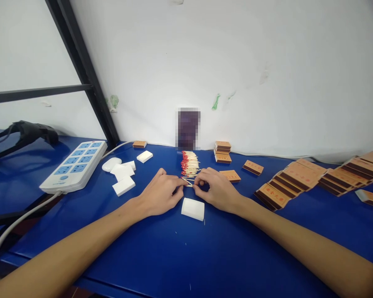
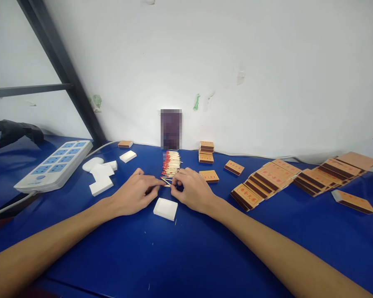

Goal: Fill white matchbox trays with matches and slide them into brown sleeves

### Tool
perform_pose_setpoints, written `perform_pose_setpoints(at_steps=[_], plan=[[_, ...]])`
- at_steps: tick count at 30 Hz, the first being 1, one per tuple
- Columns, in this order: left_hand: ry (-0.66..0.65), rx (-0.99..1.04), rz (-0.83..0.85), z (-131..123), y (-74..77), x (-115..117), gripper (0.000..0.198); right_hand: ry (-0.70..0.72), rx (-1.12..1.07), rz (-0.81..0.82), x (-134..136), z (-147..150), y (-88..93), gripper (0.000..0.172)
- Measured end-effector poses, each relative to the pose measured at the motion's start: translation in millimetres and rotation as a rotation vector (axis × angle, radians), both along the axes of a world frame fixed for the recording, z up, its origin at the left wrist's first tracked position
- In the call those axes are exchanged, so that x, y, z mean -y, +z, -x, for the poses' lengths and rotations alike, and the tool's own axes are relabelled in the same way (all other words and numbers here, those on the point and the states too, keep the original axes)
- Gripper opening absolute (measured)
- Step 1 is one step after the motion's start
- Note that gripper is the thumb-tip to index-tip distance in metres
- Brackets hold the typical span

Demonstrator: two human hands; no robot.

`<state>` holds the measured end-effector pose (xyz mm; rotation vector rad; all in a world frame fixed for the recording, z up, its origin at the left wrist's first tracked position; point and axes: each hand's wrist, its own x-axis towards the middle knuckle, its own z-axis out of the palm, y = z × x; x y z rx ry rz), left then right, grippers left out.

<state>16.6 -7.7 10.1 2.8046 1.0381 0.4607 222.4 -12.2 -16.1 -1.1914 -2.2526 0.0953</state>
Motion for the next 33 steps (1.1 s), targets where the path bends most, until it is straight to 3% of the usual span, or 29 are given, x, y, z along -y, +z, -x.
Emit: perform_pose_setpoints(at_steps=[5,10,28,33], plan=[[0.136,0.099,-0.059,5,-2.8,-10,0.03,-0.019,0.02,-0.005,1,1,1.4,0.009],[0.166,0.003,-0.07,8,-6.7,-16,0.03,-0.025,0.02,0.012,0,-1,-0.7,0.012],[0.04,0.006,-0.005,9,-6.1,-13,0.036,-0.047,0.086,-0.067,4,0,1.1,0.008],[0.011,-0.017,0.015,10,-6.4,-14,0.035,-0.041,0.08,-0.065,3,0,-0.3,0.013]])
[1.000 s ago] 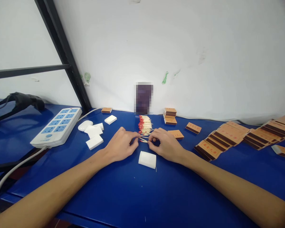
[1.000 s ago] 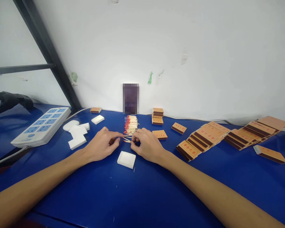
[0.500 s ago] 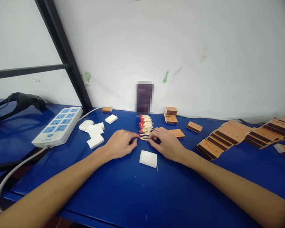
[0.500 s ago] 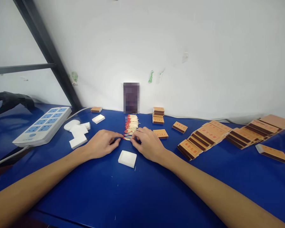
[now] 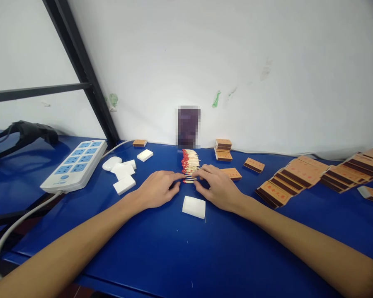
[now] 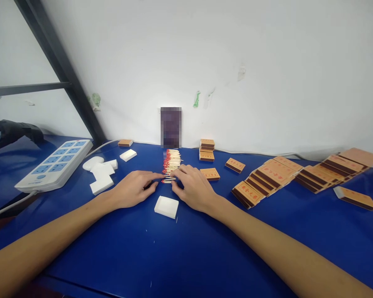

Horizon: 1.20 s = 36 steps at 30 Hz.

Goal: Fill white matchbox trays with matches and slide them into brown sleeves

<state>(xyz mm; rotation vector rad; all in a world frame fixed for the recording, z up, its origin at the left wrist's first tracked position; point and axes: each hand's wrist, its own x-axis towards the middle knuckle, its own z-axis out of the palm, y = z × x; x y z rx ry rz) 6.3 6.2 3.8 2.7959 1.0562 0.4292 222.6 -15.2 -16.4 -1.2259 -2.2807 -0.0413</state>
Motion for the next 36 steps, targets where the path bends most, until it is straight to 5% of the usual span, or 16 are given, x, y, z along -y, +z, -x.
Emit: perform_pose_setpoints(at_steps=[36], plan=[[0.027,-0.002,0.016,1.2,-1.1,-2.3,0.033,-0.053,0.021,0.01,-0.6,-1.1,-1.6,0.026]])
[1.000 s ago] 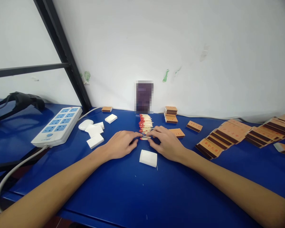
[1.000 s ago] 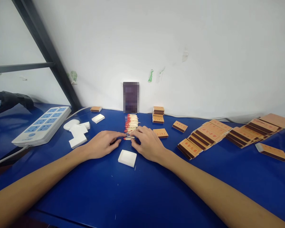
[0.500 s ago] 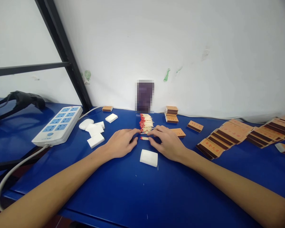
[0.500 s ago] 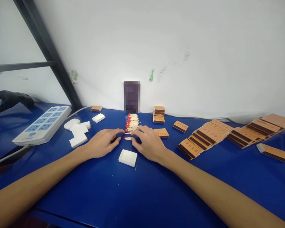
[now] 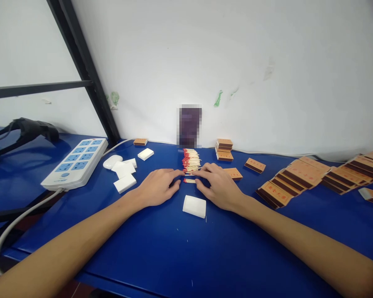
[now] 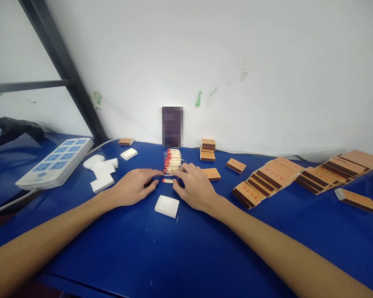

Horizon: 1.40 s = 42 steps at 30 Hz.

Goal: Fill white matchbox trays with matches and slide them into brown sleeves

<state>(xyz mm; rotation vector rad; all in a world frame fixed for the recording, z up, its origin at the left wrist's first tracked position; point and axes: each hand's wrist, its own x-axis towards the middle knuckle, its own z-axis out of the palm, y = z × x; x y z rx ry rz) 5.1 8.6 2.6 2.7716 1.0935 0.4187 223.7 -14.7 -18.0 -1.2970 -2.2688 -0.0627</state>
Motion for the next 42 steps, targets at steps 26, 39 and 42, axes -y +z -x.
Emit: perform_pose_setpoints(at_steps=[26,39,42], plan=[[-0.083,-0.042,-0.03,0.6,1.1,0.2,0.038,0.035,0.01,-0.033,0.9,0.2,1.9,0.029],[-0.074,-0.03,0.032,1.0,2.6,-0.9,0.038,0.084,0.046,0.008,1.0,-0.4,2.8,0.028],[-0.058,0.001,0.063,1.1,2.3,-1.7,0.037,0.065,0.049,0.007,0.6,-0.4,2.0,0.029]])
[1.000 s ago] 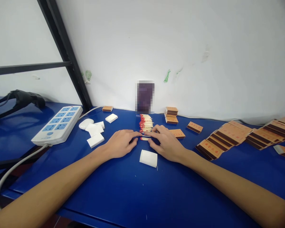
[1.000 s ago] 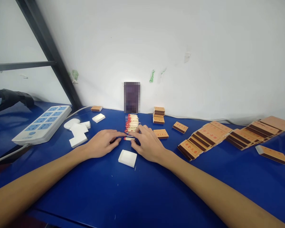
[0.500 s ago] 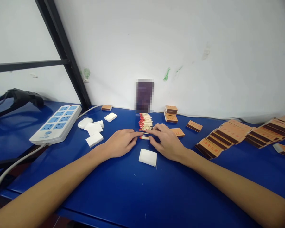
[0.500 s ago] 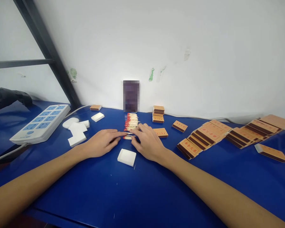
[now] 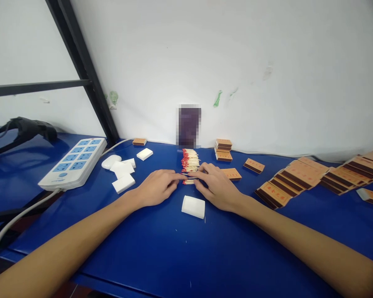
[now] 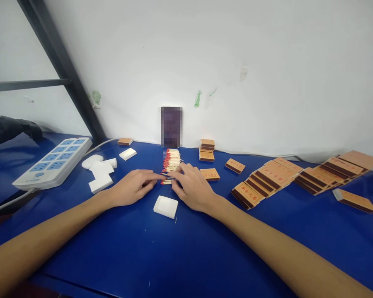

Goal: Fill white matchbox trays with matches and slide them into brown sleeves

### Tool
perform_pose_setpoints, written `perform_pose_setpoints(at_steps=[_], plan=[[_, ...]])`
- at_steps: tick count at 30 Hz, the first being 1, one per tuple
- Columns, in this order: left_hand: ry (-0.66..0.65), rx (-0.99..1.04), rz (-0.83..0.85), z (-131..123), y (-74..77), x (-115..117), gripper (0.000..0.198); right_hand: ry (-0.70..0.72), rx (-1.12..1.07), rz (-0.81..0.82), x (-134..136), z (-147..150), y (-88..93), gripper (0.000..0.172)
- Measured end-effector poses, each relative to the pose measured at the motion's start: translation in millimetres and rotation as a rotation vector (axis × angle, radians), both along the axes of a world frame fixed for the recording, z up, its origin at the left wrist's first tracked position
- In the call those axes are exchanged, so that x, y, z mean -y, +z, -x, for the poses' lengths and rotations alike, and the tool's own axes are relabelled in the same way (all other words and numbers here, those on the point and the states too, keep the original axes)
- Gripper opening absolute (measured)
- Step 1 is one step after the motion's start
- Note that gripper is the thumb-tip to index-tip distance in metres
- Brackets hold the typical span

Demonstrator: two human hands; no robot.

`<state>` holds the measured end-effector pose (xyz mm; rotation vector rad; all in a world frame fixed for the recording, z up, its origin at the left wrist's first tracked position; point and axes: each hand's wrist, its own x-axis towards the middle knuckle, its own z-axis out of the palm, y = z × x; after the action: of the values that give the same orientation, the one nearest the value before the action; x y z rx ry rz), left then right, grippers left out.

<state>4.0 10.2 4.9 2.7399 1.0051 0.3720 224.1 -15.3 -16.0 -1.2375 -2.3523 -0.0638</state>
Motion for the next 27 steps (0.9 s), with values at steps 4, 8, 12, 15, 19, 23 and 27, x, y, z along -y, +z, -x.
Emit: perform_pose_setpoints(at_steps=[4,8,12,15,19,23,27], plan=[[-0.011,0.064,0.048,1.0,-1.0,-2.3,0.035,-0.049,-0.015,-0.004,0.4,0.4,-0.1,0.028],[-0.003,0.092,0.063,1.3,-1.2,-2.6,0.033,-0.097,-0.031,-0.013,1.9,1.5,2.2,0.028],[0.007,0.073,0.028,0.3,0.3,-0.3,0.037,-0.161,-0.024,-0.006,3.0,2.3,3.9,0.028],[0.005,0.042,0.004,-0.2,0.7,0.6,0.04,-0.169,-0.015,-0.01,2.8,2.2,3.3,0.028],[0.002,0.013,-0.019,-0.5,-0.3,0.2,0.043,-0.144,-0.009,0.002,2.1,1.7,2.5,0.027],[0.0,-0.021,-0.028,-0.9,-0.8,0.5,0.043,-0.097,-0.013,0.012,2.3,1.8,2.8,0.026],[-0.009,-0.024,-0.03,-1.0,-0.3,1.3,0.045,-0.075,-0.02,0.014,2.1,1.9,2.1,0.025]])
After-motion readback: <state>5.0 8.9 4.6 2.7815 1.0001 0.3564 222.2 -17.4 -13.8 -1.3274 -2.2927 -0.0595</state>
